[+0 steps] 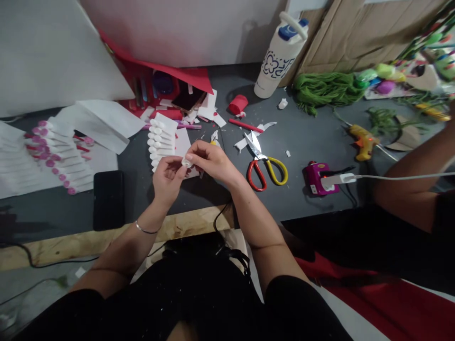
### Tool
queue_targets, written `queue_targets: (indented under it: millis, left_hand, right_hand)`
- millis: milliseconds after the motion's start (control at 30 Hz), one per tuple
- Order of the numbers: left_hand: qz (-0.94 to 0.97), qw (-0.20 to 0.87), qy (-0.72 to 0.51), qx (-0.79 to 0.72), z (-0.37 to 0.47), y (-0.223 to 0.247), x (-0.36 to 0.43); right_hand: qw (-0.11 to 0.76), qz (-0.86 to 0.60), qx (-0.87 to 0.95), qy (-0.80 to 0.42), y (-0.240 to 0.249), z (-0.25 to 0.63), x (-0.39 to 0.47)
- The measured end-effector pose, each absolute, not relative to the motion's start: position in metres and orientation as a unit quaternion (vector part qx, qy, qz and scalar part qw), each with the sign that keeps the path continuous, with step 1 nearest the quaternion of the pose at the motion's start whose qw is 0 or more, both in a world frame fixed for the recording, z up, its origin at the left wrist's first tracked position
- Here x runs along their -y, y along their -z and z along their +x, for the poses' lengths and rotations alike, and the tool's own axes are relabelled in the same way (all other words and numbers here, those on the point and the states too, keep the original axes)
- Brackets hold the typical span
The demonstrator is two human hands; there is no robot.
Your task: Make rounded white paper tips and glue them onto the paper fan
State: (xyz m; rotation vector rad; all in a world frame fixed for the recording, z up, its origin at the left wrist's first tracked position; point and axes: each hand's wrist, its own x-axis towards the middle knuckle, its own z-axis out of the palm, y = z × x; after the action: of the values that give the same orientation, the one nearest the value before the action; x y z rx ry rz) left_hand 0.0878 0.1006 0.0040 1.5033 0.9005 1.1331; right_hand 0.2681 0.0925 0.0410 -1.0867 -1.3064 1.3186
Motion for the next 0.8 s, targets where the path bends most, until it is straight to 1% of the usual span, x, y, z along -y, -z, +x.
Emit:
queue_targets:
  millis: [167,333,400,467,567,667,733,800]
  left_hand:
    - [0.613,0.523,-0.474,-0.356,0.089,-0.002,-0.103]
    - [0.619,0.517,-0.48,-0.345,0.092,-0.001,-0.096]
    - [0.632,0.505,-0.47,-0.353,0.093,0.0,-0.093]
    - [0.645,0.47,-0.475,-0.371,0.093,0.0,-0.09]
    - [0.666,0.411,-0.487,-0.387,0.091,-0.002,-0.086]
    - [0.708,0.376,-0.458,-0.385,0.087,-0.005,-0.083]
    - [0.733,0.353,-0.441,-0.378,0.086,-0.006,-0.082]
    - [0.744,0.331,-0.444,-0.373,0.087,-0.005,-0.08]
  right_hand:
    - [0.438,-0.43,0.568,-0.548,-0.044,0.276,-0.088]
    - [0.434,-0.454,0.562,-0.538,-0.045,0.279,-0.085]
    - [0.428,-0.459,0.575,-0.525,-0.046,0.279,-0.084]
    - [0.418,-0.47,0.589,-0.507,-0.045,0.28,-0.084]
    - [0.433,-0.522,0.583,-0.448,-0.04,0.283,-0.086]
    - [0.463,-0.594,0.567,-0.333,-0.031,0.29,-0.092]
    - [0.463,-0.626,0.568,-0.266,-0.025,0.296,-0.096]
    - [0.456,-0.65,0.564,-0.227,-0.023,0.3,-0.098]
